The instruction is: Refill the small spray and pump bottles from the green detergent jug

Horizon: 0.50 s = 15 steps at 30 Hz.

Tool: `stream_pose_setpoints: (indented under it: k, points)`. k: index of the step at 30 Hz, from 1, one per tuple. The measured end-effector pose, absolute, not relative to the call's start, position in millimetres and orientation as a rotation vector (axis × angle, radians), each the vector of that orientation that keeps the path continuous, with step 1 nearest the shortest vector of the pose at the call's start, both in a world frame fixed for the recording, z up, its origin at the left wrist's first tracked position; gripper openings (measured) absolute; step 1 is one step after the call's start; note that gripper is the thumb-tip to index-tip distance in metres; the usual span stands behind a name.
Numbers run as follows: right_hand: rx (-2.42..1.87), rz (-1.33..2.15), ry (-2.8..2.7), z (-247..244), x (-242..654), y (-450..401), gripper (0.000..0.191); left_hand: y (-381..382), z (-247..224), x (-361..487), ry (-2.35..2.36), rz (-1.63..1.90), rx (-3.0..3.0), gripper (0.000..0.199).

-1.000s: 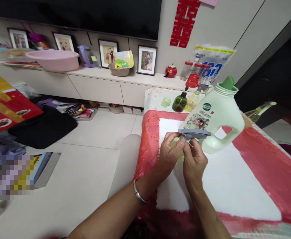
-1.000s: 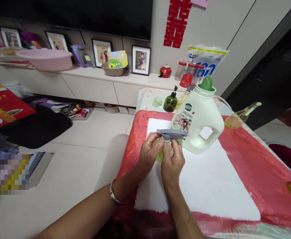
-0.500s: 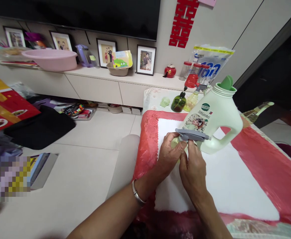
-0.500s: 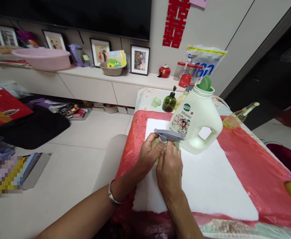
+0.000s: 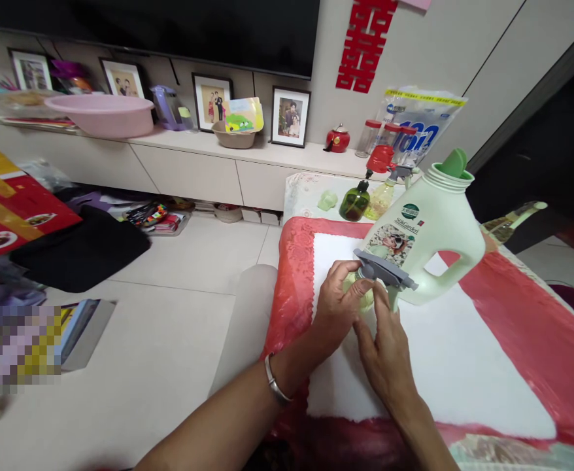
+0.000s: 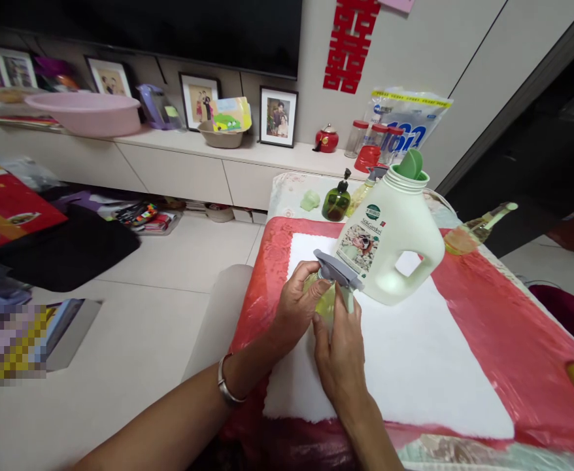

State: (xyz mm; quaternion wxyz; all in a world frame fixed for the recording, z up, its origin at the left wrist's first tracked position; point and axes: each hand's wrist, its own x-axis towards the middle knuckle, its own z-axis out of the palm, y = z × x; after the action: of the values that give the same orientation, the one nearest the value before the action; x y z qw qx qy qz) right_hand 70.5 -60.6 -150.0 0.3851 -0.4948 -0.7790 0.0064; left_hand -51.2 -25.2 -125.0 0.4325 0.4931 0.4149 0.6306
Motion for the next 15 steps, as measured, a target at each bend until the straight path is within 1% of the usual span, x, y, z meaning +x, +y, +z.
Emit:
stream_pose_setpoints:
  k: [3,7,10,15]
  points:
    - [-1.266,0.24,-1.964,-147.8,94.3,-59.7,0.041,-25.2,-127.8,-49.8,1.057,1.546,1.262,0.02]
    - [-1.255,0.46,-1.763,-135.1,116.9,-45.0,0.029,-23.7,-131.7,-49.4,1.108,1.526,1.367,0.023]
    - [-1.13,0.606,-1.681,-119.2,116.6,-26.3,0.027,-22.3,-133.6,-50.0,1.131,1.514,1.461,0.029]
    - [-0.876,0.858,-1.828,-99.2,107.9,2.0,0.029,-18.0,-136.5,-52.2,1.114,1.524,1.557,0.035]
